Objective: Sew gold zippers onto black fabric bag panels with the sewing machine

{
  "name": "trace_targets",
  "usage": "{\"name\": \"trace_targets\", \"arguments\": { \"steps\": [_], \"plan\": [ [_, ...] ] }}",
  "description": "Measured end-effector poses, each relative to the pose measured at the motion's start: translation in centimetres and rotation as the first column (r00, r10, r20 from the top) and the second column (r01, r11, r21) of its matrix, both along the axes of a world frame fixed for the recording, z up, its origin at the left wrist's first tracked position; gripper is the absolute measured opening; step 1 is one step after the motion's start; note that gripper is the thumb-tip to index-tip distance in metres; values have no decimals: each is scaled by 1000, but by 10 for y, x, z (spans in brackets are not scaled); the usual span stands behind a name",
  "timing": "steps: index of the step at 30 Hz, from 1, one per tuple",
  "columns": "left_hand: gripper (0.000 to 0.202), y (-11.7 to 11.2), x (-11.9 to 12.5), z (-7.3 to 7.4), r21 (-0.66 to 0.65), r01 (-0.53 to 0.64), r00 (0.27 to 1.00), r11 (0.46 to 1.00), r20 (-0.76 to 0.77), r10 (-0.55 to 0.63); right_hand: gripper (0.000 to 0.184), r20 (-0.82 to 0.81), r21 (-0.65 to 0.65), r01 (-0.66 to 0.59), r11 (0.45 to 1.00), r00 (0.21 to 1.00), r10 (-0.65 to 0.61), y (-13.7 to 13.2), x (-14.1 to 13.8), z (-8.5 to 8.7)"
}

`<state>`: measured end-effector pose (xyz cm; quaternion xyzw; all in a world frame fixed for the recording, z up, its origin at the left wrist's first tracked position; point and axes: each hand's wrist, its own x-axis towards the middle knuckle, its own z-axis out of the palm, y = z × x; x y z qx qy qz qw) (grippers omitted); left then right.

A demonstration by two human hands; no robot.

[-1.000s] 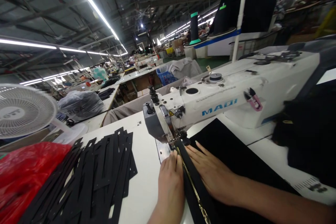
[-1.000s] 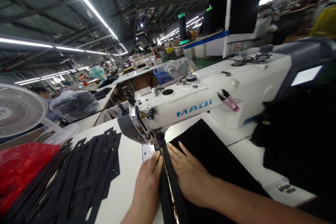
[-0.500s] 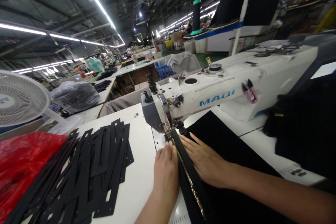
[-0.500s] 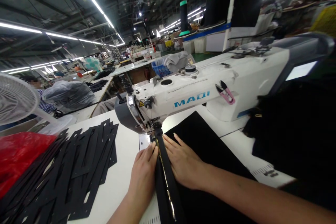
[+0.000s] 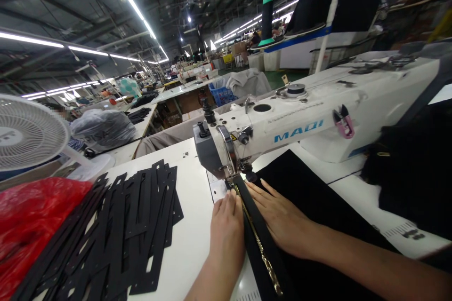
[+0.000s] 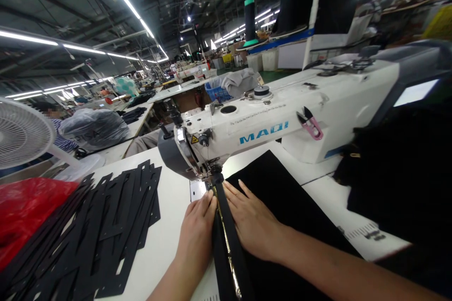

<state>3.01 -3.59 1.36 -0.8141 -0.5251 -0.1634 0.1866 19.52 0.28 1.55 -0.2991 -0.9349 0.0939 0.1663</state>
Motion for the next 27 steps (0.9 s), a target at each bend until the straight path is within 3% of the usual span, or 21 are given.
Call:
{"name": "trace_targets", "arguments": {
  "steps": [11,21,27],
  "plan": [
    [31,-1,1,-3,-64,-34,999,997,23,36,53,12,22,-47,999,999,47,8,1,-2],
    [27,0,6,1,-122,-51,998,991,29,54,51,34,126,-70,990,997,66,10,2,-12],
    [30,4,2,6,-160,-16,999,987,45,23,53,-1,82,-65,995,998,65,14,2,-12]
  ]
}}
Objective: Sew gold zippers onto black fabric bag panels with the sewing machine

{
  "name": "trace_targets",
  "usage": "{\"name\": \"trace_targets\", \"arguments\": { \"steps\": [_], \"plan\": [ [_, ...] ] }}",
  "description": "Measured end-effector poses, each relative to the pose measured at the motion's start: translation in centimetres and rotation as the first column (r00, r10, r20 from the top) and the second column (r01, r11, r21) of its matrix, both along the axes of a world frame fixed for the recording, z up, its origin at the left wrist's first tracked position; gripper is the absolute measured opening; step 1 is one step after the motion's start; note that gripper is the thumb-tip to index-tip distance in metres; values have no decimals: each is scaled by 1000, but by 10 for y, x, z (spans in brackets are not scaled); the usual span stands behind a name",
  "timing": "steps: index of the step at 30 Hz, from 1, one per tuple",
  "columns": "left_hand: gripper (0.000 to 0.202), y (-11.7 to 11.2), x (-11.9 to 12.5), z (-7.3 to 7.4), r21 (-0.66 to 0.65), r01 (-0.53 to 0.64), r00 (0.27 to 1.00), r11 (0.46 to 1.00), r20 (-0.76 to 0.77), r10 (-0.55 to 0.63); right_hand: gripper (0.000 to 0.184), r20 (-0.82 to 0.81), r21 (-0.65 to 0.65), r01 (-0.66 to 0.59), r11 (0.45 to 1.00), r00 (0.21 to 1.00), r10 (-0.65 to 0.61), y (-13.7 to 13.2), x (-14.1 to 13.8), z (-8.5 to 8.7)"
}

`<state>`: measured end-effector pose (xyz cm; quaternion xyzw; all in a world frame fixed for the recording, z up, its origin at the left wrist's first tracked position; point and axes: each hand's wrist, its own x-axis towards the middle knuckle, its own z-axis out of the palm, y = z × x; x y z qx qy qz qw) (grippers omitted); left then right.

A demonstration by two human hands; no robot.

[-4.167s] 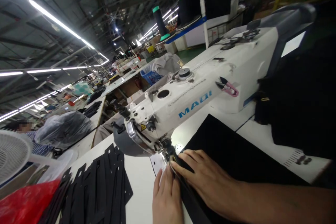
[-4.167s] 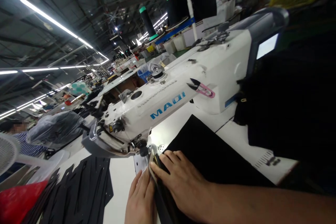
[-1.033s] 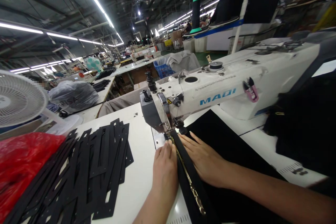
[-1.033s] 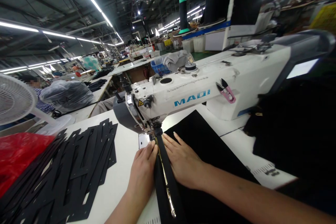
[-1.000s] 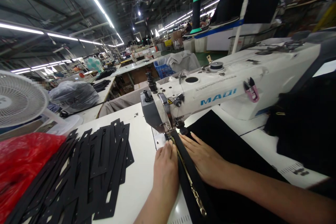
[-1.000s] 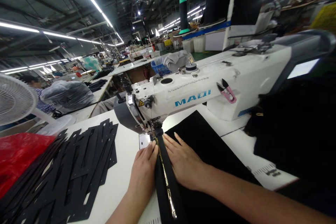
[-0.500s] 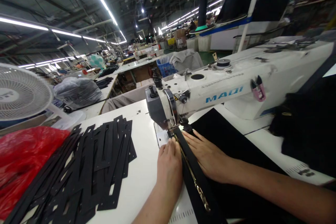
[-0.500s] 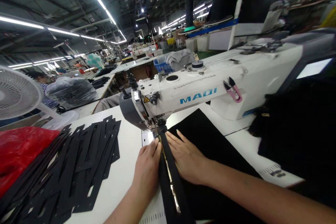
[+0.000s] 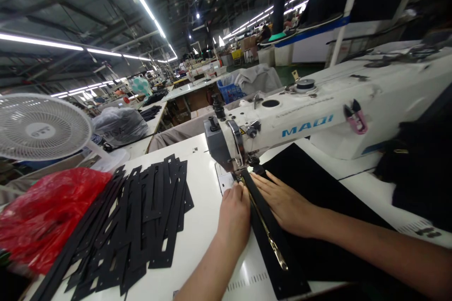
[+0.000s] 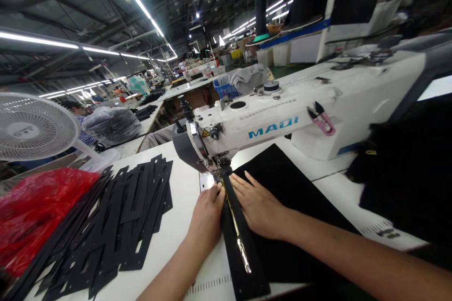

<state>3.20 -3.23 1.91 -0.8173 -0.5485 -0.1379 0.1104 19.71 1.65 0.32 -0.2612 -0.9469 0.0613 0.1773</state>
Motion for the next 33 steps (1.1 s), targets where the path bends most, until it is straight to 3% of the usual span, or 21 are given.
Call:
{"name": "trace_targets", "arguments": {
  "steps": [8,13,18,21,23,25,29,33],
  "plan": [
    [28,3,-7,1,-11,-26,999,1000,41,26,49,-6,-48,-25,999,1000,25,14,-4,5],
    [33,-1,-9,-1,-2,-8,1000,1000,28,8,47,-52,-84,-58,995,997,54,24,-4,17],
    [35,-26,-6,-9,83,37,998,996,49,-42,48,-131,-59,-46,997,991,38,-25,19,21],
    [34,-36,-3,-12,123,51,994,991,93,-63,50,-188,146,-74,986,977,101,-60,29,7],
    [35,-38,-2,-12,151,55,990,987,123,-74,39,-254,329,-47,943,958,137,-74,28,-6],
    [36,-38,-1,-10,172,67,986,983,137,-91,36,-315,431,9,902,938,141,-82,22,-17],
    [38,-39,0,-5,150,85,985,985,136,-106,38,-346,441,55,896,931,114,-87,12,-23],
    [50,-38,0,2,66,20,995,998,96,-26,43,-311,366,54,929,948,67,-84,15,-5]
  ]
}}
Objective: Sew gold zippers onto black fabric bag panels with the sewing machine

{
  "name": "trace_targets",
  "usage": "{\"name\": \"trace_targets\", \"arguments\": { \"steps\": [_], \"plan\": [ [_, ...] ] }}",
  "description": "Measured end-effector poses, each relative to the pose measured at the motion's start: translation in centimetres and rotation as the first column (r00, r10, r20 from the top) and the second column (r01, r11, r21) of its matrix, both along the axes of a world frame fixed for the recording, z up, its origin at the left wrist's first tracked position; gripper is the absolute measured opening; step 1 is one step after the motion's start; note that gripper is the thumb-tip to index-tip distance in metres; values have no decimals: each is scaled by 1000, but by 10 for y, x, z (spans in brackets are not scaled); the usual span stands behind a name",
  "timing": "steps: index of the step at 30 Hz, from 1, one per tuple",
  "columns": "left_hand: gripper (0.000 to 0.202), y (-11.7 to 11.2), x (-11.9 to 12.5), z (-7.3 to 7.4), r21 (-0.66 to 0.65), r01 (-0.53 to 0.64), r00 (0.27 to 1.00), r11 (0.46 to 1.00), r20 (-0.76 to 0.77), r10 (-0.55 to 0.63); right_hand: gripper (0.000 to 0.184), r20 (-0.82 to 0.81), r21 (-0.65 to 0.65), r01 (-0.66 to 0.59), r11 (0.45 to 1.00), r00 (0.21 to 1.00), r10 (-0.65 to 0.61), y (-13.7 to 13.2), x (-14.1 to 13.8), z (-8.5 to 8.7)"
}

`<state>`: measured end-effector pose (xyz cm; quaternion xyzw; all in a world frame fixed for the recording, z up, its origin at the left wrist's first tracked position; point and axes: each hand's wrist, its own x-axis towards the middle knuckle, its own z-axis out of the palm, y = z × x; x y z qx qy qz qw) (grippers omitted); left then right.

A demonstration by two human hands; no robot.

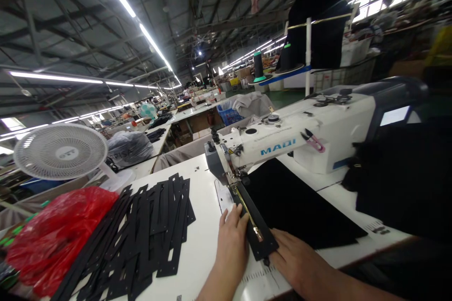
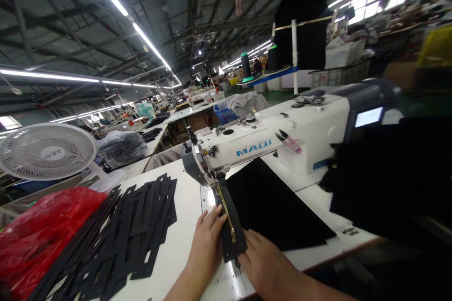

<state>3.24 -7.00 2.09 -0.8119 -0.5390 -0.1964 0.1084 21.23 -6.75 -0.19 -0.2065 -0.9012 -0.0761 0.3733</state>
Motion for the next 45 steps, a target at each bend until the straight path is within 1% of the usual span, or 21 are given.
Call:
{"name": "trace_targets", "arguments": {
  "steps": [2,4,6,8,12,16,22,28,31,34,36,39,41,45],
  "plan": [
    [50,4,-2,4,-19,-2,1000,1000,-31,1,46,84,-79,0,997,996,6,3,2,10],
    [45,10,-4,8,-40,35,998,999,-51,-37,49,151,-176,-42,983,986,70,6,3,17],
    [40,15,-7,11,-65,80,994,995,-72,-85,50,168,-262,-91,961,976,139,7,2,19],
    [38,17,-8,13,-74,115,987,991,-106,-122,50,150,-312,-110,944,975,163,7,1,19],
    [33,18,-9,15,-61,157,970,986,-176,-166,52,112,-344,-120,931,980,167,7,0,17],
    [31,21,-10,15,-66,194,959,979,-200,-203,47,126,-348,-82,934,983,134,8,1,14],
    [34,29,-13,15,-104,174,964,979,-183,-191,38,149,-353,-57,934,982,116,19,0,12],
    [33,41,-18,6,-87,165,978,982,-114,-174,35,142,-313,-77,947,982,126,36,-7,15],
    [34,43,-19,3,-77,159,981,984,-104,-166,29,103,-234,-68,970,990,94,38,-10,17],
    [35,35,-18,3,-59,147,986,987,-71,-151,28,71,-80,-41,996,996,47,30,-10,17],
    [34,26,-17,2,-34,138,989,990,-43,-139,32,64,10,-22,1000,998,22,23,-10,15],
    [36,12,-14,1,7,121,993,993,-14,-121,35,40,101,10,995,999,-14,15,-11,10],
    [38,6,-12,1,17,111,994,994,-5,-111,33,24,128,23,992,999,-26,14,-12,6],
    [38,3,-9,3,18,97,995,995,-24,-97,32,16,99,50,994,999,-52,15,-16,3]
  ]
}}
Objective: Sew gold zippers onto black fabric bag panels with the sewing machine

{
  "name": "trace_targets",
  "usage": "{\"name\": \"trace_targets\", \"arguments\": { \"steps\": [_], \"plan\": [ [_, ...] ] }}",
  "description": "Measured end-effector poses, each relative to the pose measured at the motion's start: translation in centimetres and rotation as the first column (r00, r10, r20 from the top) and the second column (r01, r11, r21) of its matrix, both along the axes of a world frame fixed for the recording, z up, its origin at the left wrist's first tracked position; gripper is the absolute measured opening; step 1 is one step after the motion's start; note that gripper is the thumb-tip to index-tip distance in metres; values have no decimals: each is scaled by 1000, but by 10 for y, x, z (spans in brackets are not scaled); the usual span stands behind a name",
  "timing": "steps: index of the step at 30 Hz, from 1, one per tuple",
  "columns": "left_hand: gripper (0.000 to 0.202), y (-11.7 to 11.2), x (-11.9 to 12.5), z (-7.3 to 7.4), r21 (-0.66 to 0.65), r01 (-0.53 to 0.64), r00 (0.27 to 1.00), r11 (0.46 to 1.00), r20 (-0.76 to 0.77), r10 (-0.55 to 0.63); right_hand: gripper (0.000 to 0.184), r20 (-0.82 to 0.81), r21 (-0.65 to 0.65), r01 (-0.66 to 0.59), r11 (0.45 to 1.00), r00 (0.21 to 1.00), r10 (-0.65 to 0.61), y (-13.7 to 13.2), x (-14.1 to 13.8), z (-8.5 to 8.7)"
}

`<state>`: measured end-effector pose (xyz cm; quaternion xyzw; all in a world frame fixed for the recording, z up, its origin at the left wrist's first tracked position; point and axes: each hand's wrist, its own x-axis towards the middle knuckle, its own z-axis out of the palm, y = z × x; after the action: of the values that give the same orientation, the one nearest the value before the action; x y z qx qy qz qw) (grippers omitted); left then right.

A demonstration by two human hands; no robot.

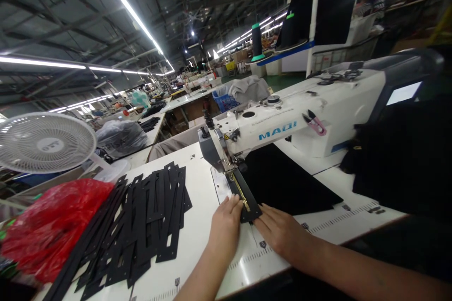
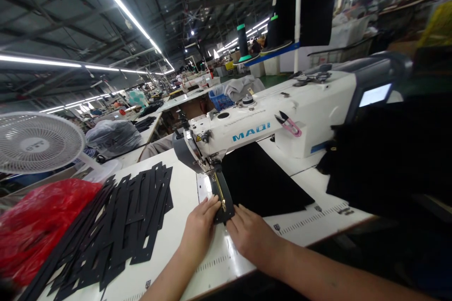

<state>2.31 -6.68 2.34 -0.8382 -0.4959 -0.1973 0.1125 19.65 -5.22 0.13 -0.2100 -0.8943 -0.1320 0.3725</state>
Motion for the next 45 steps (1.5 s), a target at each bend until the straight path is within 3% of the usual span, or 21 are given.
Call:
{"name": "trace_targets", "arguments": {
  "steps": [6,12,18,30,38,41,44,45],
  "plan": [
    [32,5,-1,-1,55,67,990,996,-128,-60,30,38,21,-42,999,998,41,2,-2,1],
    [29,11,-4,1,70,117,987,991,-117,-108,25,71,-24,-43,999,997,44,6,-2,2],
    [31,23,-7,3,29,83,994,996,-74,-81,23,126,-67,-35,997,991,43,19,-3,6],
    [34,47,-12,-8,106,19,994,994,109,-31,24,177,-139,-9,990,984,34,58,-15,-1],
    [31,51,-13,-7,-18,-60,982,998,181,62,21,129,-159,21,987,992,0,68,-22,1],
    [26,44,-10,-2,-71,-153,944,986,283,167,12,74,-298,130,946,991,-113,69,-27,10],
    [7,32,-6,1,-128,-323,866,938,359,348,2,70,-513,180,840,983,-167,75,-35,22],
    [15,28,-6,1,-152,-369,844,917,357,399,4,70,-555,163,815,986,-149,78,-37,26]
  ]
}}
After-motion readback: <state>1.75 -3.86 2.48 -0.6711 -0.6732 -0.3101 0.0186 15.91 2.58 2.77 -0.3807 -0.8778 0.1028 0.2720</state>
